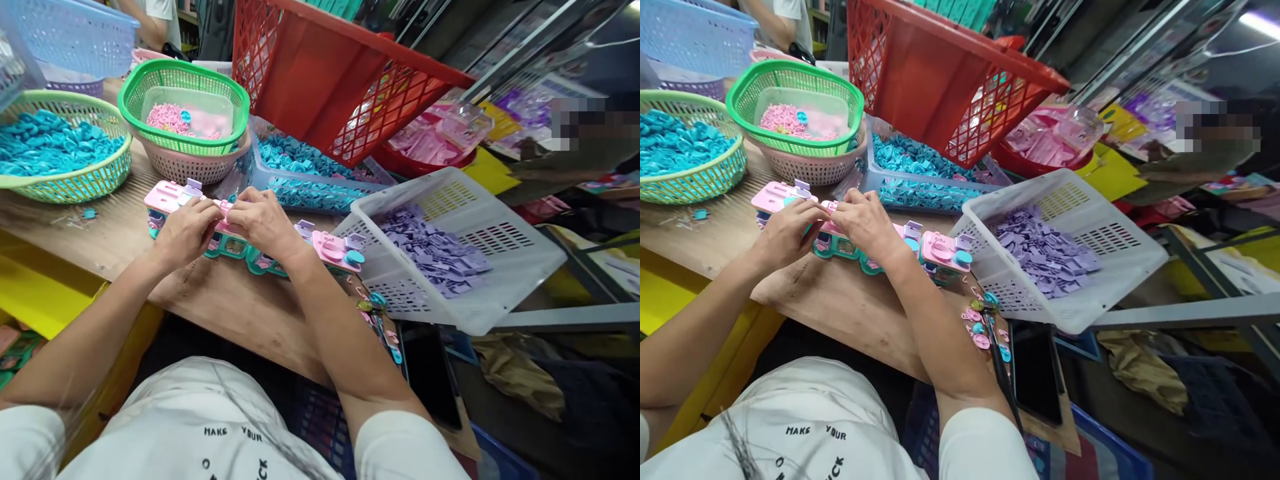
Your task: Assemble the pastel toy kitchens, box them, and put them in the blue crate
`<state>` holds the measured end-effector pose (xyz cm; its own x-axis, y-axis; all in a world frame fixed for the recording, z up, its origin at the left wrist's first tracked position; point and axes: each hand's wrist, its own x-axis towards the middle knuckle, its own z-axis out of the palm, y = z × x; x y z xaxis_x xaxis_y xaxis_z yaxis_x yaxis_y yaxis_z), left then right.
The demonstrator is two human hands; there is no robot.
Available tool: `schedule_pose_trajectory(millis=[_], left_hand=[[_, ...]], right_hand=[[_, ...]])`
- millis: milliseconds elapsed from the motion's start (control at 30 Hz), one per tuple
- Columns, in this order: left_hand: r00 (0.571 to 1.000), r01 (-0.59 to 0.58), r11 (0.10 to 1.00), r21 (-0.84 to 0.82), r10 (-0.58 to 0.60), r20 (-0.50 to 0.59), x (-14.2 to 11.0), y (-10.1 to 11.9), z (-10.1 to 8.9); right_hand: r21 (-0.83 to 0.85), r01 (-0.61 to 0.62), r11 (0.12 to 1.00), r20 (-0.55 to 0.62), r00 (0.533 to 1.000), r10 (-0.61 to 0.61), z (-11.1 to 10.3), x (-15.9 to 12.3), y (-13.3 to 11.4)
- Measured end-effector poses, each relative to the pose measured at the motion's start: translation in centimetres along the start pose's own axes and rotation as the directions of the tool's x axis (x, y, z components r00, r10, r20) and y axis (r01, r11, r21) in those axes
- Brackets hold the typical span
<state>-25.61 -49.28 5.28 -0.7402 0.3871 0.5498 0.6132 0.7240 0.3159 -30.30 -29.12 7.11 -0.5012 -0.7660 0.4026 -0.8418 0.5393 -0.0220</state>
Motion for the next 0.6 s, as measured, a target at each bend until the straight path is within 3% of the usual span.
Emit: schedule_pose_trajectory(millis=[100, 267, 367, 533, 600], left_hand=[[0.995, -0.065, 0.997, 0.045, 0.062, 0.076, 0.2, -0.6, -0.1], [0.997, -0.025, 0.999, 0.032, 0.022, 0.077, 0.1, -0.5, 0.0], [0.996, -0.021, 0.996, 0.081, 0.013, 0.090, -0.1, -0.3, 0.0], [0.992, -0.120, 0.989, 0.090, 0.116, 0.050, 0.3, -0.3, -0.7], [0.992, -0.125, 0.988, 0.094, 0.124, 0.019, 0.6, -0.1, -0.8]], right_hand=[[0.038, -0.030, 0.999, -0.032, 0.999, 0.032, 0.0, -0.3, -0.5], [0.056, -0.077, 0.995, -0.065, 0.995, 0.081, 0.5, -0.4, -1.2], [0.053, -0.165, 0.985, -0.040, 0.985, 0.168, 0.5, 0.2, -2.4], [-0.054, -0.349, 0.935, 0.047, 0.935, 0.352, -1.2, 0.6, -5.3], [-0.084, -0.388, 0.918, -0.050, 0.922, 0.385, -2.1, -1.4, -5.7]])
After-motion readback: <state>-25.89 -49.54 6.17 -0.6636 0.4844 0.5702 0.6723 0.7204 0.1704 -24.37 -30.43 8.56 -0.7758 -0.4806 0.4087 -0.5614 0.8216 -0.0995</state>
